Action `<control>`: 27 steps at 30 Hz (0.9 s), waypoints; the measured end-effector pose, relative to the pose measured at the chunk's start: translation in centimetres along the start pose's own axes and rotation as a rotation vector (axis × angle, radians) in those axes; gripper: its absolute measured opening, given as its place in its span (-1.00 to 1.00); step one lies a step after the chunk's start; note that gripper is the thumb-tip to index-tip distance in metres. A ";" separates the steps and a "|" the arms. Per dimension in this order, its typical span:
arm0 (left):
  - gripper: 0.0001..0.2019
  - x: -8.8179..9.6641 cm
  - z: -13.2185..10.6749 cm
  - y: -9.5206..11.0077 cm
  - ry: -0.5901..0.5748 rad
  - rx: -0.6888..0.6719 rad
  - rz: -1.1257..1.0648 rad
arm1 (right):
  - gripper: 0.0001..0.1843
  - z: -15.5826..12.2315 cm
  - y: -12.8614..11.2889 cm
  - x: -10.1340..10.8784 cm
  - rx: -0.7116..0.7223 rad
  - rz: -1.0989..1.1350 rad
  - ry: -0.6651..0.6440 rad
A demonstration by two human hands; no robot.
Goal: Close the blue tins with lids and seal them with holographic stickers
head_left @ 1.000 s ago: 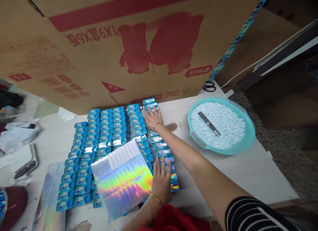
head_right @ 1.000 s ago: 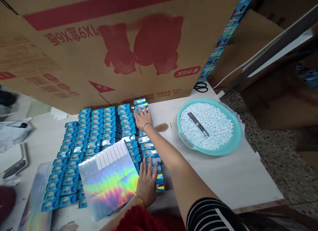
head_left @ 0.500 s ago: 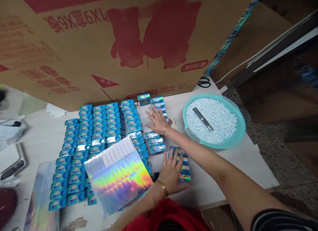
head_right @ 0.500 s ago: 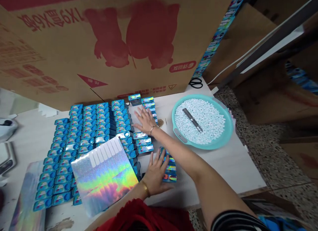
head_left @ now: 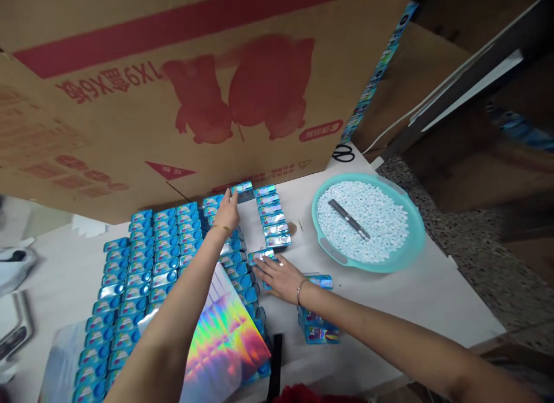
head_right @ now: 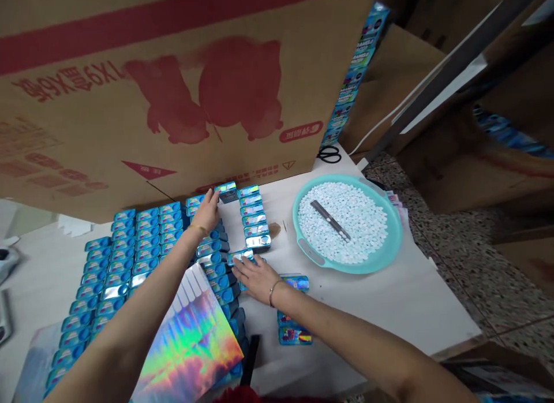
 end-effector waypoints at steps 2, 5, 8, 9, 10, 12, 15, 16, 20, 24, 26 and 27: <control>-0.29 -1.0 2.7 -0.4 -0.070 0.092 0.022 | -0.32 -0.8 0.6 0.1 -0.061 -0.013 0.011; -0.24 -2.3 4.5 -0.4 -0.111 0.186 0.031 | -0.39 -2.3 1.8 0.2 -0.152 0.004 0.014; -0.32 -3.3 5.4 1.1 -0.081 0.135 -0.024 | -0.42 -3.5 2.9 0.5 -0.240 0.033 0.005; -0.35 -3.7 5.7 1.9 -0.077 0.102 -0.044 | -0.42 -3.8 3.2 0.6 -0.261 0.041 0.000; -0.37 -4.1 6.0 2.7 -0.080 0.071 -0.064 | -0.43 -4.0 3.4 0.6 -0.277 0.050 -0.005; -0.43 -4.8 6.6 4.1 -0.089 0.026 -0.105 | -0.42 -4.3 3.7 0.8 -0.291 0.071 -0.015; -0.51 -5.2 7.3 5.4 -0.069 -0.021 -0.201 | -0.41 -4.5 3.8 0.8 -0.292 0.094 -0.029; -0.53 -5.1 7.3 5.5 -0.041 -0.033 -0.242 | -0.42 -4.6 3.9 0.8 -0.296 0.095 -0.033; -0.49 -5.6 5.6 3.8 0.147 0.091 -0.478 | -0.46 -4.9 4.1 0.6 -0.353 0.079 -0.036; -0.32 -10.3 2.5 3.5 0.105 0.307 -0.823 | -0.49 -5.6 4.2 0.6 -0.392 0.081 -0.017; -0.31 -12.0 1.7 5.1 0.070 0.272 -0.951 | -0.51 -6.2 4.0 1.0 -0.390 0.093 0.014; -0.32 -12.3 1.5 6.0 0.053 0.231 -1.006 | -0.52 -6.5 3.9 1.3 -0.393 0.101 0.036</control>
Point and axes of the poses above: each hand's wrist, its own z-axis towards the middle knuckle, its own x-axis out of the back of the hand, y = z × x, the point moved 7 cm from there along z, towards the middle knuckle, and after that the axes turned 3 degrees about -y, right-handed, at the moved point
